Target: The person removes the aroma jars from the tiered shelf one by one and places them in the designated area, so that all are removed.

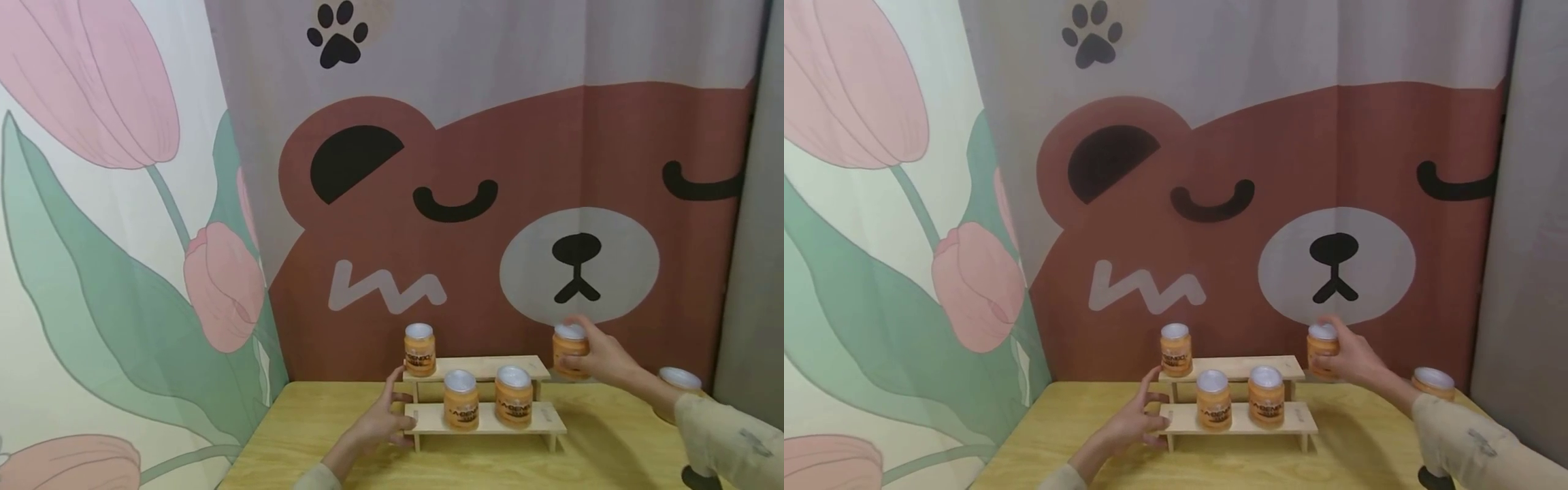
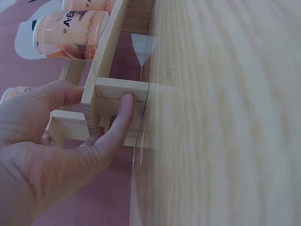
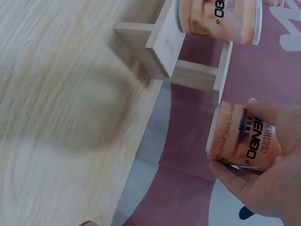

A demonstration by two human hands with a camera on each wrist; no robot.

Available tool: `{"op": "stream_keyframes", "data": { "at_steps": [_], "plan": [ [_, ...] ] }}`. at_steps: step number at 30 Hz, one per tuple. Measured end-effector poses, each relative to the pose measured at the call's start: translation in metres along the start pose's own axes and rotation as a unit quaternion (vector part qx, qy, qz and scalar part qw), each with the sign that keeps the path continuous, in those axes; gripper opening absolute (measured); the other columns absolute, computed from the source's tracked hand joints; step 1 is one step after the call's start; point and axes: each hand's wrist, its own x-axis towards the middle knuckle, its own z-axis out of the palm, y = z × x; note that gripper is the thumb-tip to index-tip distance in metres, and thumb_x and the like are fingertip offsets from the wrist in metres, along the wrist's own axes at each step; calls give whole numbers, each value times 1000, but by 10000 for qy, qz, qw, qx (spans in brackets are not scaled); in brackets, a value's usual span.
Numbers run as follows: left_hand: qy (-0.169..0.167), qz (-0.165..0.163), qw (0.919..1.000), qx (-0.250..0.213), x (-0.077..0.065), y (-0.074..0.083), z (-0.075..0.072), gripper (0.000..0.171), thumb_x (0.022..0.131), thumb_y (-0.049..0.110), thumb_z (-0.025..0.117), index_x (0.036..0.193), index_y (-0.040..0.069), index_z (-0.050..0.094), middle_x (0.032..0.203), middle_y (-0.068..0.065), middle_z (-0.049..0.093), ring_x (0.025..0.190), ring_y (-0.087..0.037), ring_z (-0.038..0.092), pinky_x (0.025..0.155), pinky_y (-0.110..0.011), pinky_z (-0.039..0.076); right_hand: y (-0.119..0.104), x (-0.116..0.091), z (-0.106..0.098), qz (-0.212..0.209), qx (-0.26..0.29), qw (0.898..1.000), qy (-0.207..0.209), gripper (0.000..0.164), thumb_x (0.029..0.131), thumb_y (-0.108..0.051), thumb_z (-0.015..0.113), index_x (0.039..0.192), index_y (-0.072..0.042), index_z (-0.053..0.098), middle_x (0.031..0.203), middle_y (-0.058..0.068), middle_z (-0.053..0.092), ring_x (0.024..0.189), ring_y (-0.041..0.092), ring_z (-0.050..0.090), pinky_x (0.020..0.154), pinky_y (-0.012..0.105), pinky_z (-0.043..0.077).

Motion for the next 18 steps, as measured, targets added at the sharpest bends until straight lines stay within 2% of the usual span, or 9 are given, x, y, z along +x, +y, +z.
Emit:
{"op": "stream_keyframes", "data": {
  "at_steps": [5,18],
  "plan": [
    [-7,-9,10000,9,-1,1,0,109,85,-12,68,160,42,11,139,-26,35,90,-37,64,72,-60,59,9,-7,-5,85,18,10000,38,77,86,-12,83,143,0,32,101,22,61,82,31,61,59,39,51],
    [-67,-71,9999,-35,2,0,-2,109,87,-9,70,160,44,11,142,-25,33,91,-35,64,72,-57,59,38,-21,-11,233,-188,9993,233,74,82,-18,87,134,-1,37,103,25,61,85,36,62,61,40,50]
  ]
}}
